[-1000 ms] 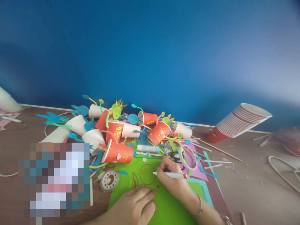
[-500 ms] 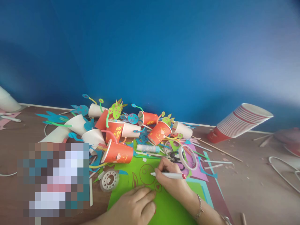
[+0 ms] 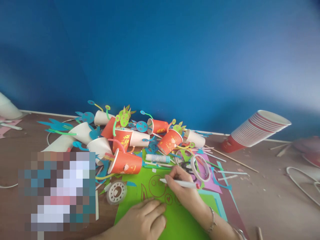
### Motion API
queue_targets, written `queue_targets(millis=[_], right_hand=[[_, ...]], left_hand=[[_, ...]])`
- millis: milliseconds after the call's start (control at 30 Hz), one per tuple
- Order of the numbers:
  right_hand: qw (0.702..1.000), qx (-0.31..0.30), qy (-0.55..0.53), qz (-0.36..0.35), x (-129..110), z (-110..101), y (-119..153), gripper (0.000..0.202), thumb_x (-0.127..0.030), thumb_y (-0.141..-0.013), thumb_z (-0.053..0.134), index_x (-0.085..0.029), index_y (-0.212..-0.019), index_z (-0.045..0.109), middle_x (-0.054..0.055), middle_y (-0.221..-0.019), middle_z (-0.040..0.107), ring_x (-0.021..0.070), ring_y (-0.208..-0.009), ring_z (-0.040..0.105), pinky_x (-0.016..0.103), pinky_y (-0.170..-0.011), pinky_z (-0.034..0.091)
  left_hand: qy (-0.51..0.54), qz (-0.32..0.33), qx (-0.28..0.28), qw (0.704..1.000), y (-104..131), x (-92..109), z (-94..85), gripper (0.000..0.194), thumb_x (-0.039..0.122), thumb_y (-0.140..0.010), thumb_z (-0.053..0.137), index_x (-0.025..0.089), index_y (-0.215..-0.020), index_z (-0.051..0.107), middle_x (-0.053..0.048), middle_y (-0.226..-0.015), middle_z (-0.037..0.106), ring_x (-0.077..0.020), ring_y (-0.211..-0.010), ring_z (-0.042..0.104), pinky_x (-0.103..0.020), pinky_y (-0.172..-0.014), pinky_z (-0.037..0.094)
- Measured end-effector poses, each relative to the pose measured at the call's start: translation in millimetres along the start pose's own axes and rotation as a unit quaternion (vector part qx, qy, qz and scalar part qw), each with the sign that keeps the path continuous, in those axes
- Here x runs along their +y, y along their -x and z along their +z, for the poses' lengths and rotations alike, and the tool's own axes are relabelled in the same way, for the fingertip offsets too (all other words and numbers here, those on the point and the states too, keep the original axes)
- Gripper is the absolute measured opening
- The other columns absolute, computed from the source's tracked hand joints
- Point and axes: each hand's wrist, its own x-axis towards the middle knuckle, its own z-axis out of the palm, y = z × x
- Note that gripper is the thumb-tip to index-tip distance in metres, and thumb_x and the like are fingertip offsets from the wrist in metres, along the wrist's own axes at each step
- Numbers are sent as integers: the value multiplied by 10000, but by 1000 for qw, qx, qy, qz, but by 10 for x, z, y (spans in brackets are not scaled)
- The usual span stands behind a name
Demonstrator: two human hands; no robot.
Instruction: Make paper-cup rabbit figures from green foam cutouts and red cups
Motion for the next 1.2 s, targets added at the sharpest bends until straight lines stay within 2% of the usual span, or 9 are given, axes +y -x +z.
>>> queue_targets(millis=[100,267,333,900,1200], right_hand=[[999,20,-42,-24,-22,8,25,274,-380,-830,537,-228,-627,432,-50,-493,489,106,-447,418,230,-437,343],[998,-50,-26,24,-32,85,53,192,-274,-776,588,-227,-672,433,-79,-503,438,93,-430,402,210,-407,316],[997,-59,-11,42,-27,109,50,196,-251,-767,585,-229,-660,423,-83,-493,431,93,-428,408,209,-405,320],[997,-56,38,45,-82,132,27,200,-232,-745,577,-228,-626,416,-80,-494,423,94,-444,390,210,-418,309],[996,-61,49,39,-116,130,22,195,-233,-739,580,-223,-618,426,-78,-488,425,96,-455,399,210,-427,300]], left_hand=[[-2,4,10,1000,-7,-1,2,237,123,-945,388,156,-832,594,-45,-976,702,-165,-922,615,-268,-848,506],[-2,2,12,1000,-15,-5,-6,240,133,-948,392,152,-815,592,-44,-969,698,-164,-877,614,-270,-809,508],[1,-1,10,1000,-17,-7,-9,253,135,-953,378,152,-822,594,-42,-985,695,-162,-893,611,-268,-829,498],[-4,0,-11,1000,8,7,-17,220,137,-945,394,152,-852,593,-42,-1004,691,-167,-919,599,-276,-856,479],[1,2,-3,1000,-14,-6,-19,242,149,-955,381,152,-853,601,-45,-993,695,-168,-916,601,-270,-842,484]])
